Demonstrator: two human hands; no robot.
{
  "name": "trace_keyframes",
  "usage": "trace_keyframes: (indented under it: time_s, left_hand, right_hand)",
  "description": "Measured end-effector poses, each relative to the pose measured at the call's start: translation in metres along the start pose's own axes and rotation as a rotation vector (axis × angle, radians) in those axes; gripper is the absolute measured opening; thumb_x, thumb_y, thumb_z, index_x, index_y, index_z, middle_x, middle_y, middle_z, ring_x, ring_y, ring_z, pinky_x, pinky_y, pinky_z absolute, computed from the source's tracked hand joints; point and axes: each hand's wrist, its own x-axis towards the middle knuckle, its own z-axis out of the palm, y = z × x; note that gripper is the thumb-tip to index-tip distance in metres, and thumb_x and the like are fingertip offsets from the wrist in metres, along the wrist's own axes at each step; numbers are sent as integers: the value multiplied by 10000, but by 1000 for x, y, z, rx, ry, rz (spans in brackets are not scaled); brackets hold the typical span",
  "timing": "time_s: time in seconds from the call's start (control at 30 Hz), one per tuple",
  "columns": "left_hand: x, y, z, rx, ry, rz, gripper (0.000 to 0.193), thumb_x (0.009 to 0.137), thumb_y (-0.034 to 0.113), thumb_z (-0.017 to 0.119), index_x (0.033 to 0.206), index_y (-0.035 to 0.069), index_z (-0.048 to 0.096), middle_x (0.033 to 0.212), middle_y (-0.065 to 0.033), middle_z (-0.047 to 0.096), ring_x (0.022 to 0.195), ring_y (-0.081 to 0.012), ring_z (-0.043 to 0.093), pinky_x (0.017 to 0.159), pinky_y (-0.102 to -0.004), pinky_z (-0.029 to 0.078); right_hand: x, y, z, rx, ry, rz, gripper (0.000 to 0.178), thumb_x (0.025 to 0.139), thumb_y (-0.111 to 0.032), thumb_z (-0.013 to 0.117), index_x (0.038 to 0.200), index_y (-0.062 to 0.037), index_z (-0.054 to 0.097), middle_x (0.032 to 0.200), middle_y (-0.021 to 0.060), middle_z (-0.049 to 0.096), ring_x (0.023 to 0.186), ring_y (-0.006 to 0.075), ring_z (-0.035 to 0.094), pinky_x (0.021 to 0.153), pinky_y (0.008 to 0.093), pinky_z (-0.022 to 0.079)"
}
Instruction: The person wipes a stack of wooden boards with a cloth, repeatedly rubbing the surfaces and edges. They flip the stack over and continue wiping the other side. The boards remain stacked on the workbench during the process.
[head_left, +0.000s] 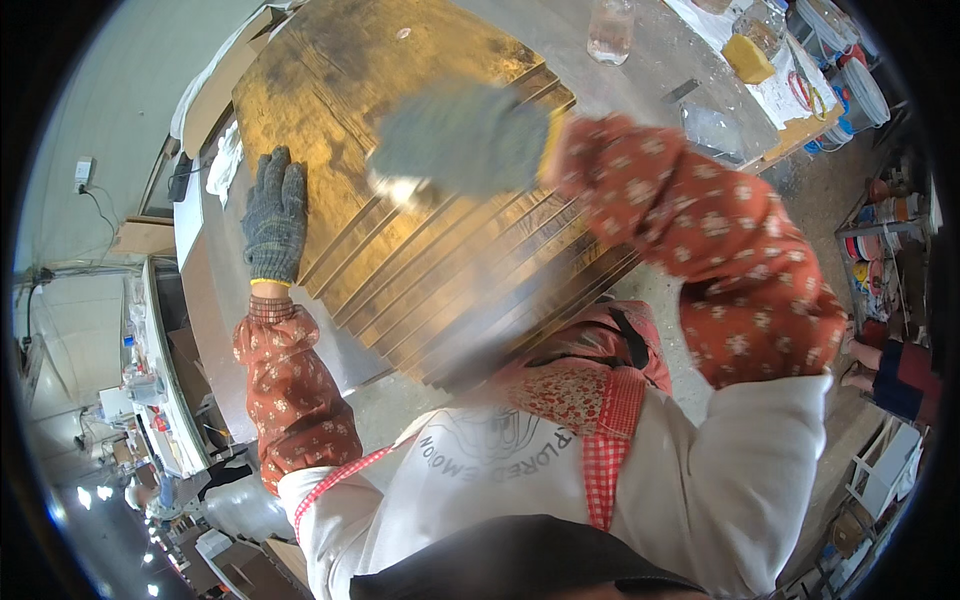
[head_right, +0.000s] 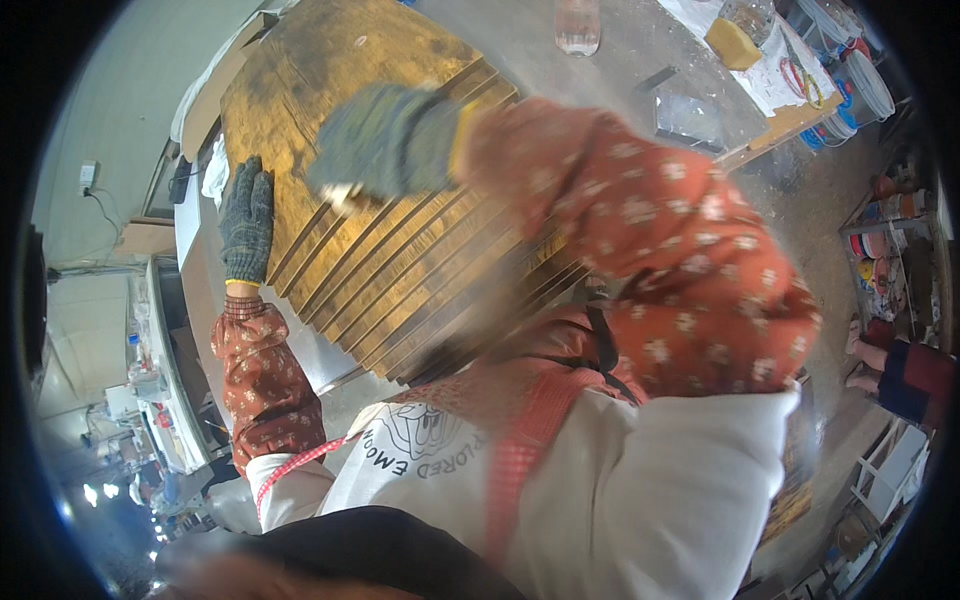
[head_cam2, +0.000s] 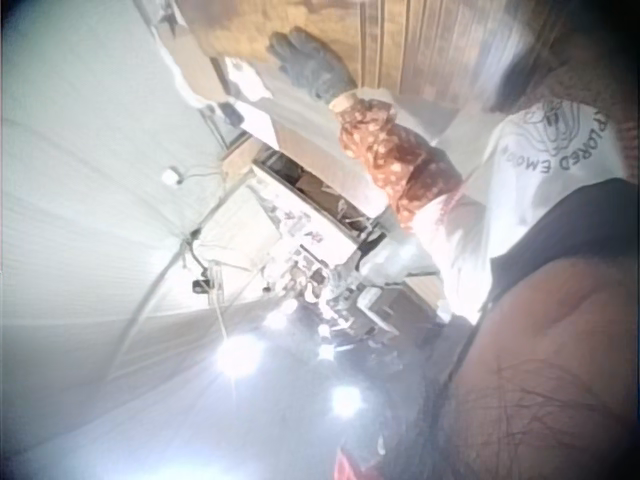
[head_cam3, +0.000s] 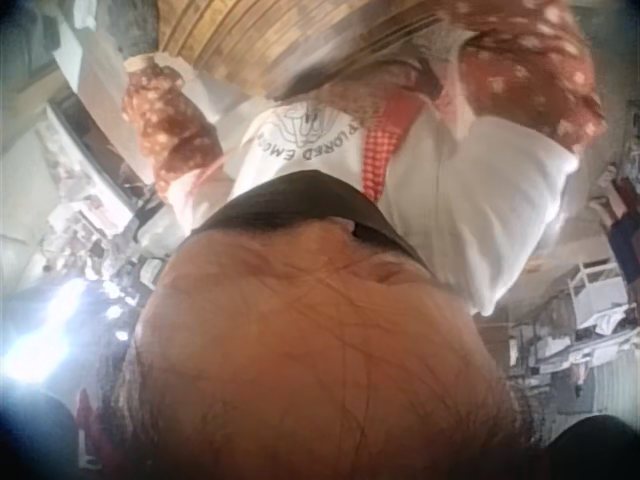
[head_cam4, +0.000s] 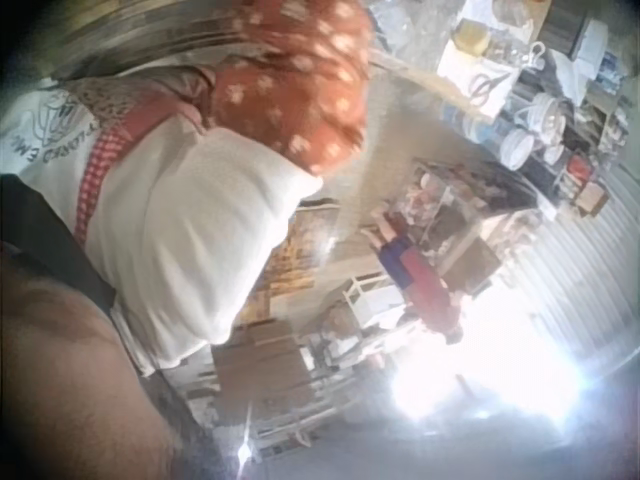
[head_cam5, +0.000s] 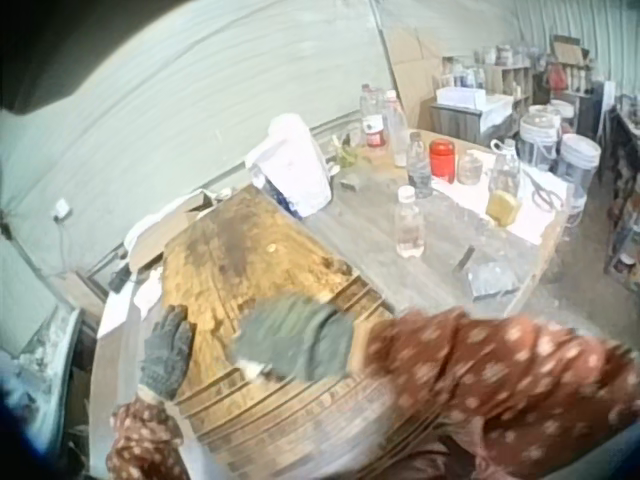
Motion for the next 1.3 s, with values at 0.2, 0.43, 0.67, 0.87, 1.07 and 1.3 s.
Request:
trace_keyframes:
  time_s: [0.2, 0.43, 0.67, 0.87, 1.07, 1.3]
  left_hand:
    - [-2, -1, 3, -73, -11, -116, 429, 1013, 375, 384, 1352, 144, 511, 1479, -87, 424, 1406, -308, 320, 1142, -458, 246]
    - [-3, 4, 0, -21, 23, -103, 485, 997, 365, 472, 1370, 55, 500, 1422, -147, 485, 1342, -292, 417, 1107, -362, 315]
    - [-2, 8, -4, -69, -22, -178, 497, 1012, 393, 390, 1392, 80, 461, 1470, -120, 425, 1403, -287, 324, 1147, -451, 244]
    - [-2, 9, -6, -88, -24, -212, 502, 1008, 398, 410, 1400, 90, 463, 1467, -128, 430, 1400, -279, 333, 1145, -433, 252]
    - [-5, 11, -10, -113, -14, -176, 491, 1003, 382, 438, 1395, 87, 467, 1448, -134, 452, 1379, -288, 362, 1141, -410, 266]
    - [-3, 12, -10, -194, 7, -224, 478, 994, 379, 465, 1373, 89, 496, 1434, -139, 467, 1361, -315, 382, 1138, -400, 279]
  right_hand:
    - [-109, 89, -78, 38, 90, 475, 295, 850, -194, 646, 1135, -122, 661, 1050, 88, 681, 975, 248, 658, 852, 366, 511]
    - [-183, 107, -114, -226, 380, 793, 391, 828, -179, 661, 1213, -114, 629, 1164, 115, 661, 1048, 272, 638, 924, 359, 480]
    - [-173, 146, -130, -276, 423, 863, 386, 836, -236, 634, 1209, -136, 633, 1123, 141, 669, 1047, 313, 629, 923, 394, 469]
    - [-129, 190, -108, -444, 411, 502, 398, 826, -227, 661, 1208, -125, 610, 1169, 128, 626, 1100, 322, 583, 951, 401, 455]
    - [-98, 203, -96, -373, -174, 757, 448, 838, -365, 669, 1184, -88, 602, 1137, 164, 634, 1059, 355, 598, 922, 416, 470]
    - [-98, 218, -110, -216, -309, 837, 601, 753, -424, 707, 1238, -94, 576, 1139, 184, 644, 1027, 348, 625, 898, 421, 489]
